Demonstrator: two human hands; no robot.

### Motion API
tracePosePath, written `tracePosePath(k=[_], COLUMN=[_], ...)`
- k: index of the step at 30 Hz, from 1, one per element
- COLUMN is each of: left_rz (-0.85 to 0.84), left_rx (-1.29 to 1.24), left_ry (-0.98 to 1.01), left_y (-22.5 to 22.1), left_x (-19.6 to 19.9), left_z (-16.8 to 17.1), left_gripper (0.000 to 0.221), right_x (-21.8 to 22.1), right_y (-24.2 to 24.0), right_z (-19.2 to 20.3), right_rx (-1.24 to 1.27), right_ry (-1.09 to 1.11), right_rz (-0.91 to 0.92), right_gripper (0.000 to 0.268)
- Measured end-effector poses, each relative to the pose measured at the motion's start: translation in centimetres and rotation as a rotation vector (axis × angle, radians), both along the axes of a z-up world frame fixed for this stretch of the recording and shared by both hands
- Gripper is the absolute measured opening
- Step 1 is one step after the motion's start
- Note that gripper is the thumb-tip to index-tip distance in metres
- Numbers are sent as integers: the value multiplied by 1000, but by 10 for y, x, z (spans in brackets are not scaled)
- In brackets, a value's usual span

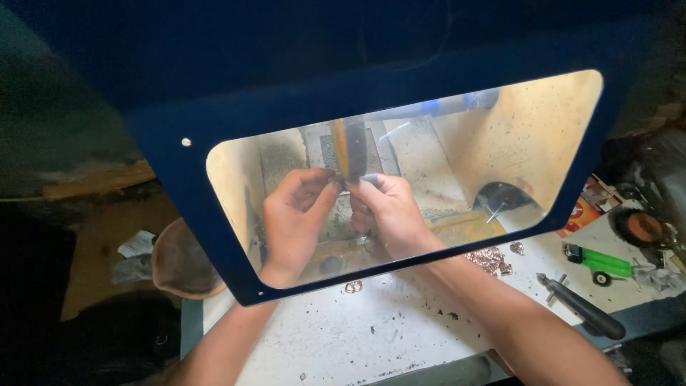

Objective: Polishing a small metal jewelry component by holding and rotating it against a motorized polishing spindle inside a protective enclosure.

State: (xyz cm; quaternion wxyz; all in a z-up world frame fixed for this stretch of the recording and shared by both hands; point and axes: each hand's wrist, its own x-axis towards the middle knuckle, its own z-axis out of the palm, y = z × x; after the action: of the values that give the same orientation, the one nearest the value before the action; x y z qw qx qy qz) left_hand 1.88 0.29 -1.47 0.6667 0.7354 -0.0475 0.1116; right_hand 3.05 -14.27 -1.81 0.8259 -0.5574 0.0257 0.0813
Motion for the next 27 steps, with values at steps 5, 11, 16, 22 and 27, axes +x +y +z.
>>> tracePosePath(k=[5, 11, 16, 22, 27], left_rz=[10, -3, -29, -41, -28], left_rx=[-17, -33, -49, -57, -75], left_ry=[-30, -109, -255, -296, -200], left_y=[2, 1, 4, 2, -4], left_x=[3, -5, -14, -13, -9], left_z=[-3, 3, 5, 2, 3], left_gripper=[19, 19, 19, 19, 18], right_x=[0, -9, -19, -18, -8], right_y=[0, -3, -15, -20, -17], right_z=[1, 5, 10, 0, -6], right_rx=[-26, -22, -116, -167, -186], right_ry=[10, -41, -261, -350, -289], right_rz=[35, 41, 103, 89, 57], right_gripper=[36, 39, 41, 40, 43])
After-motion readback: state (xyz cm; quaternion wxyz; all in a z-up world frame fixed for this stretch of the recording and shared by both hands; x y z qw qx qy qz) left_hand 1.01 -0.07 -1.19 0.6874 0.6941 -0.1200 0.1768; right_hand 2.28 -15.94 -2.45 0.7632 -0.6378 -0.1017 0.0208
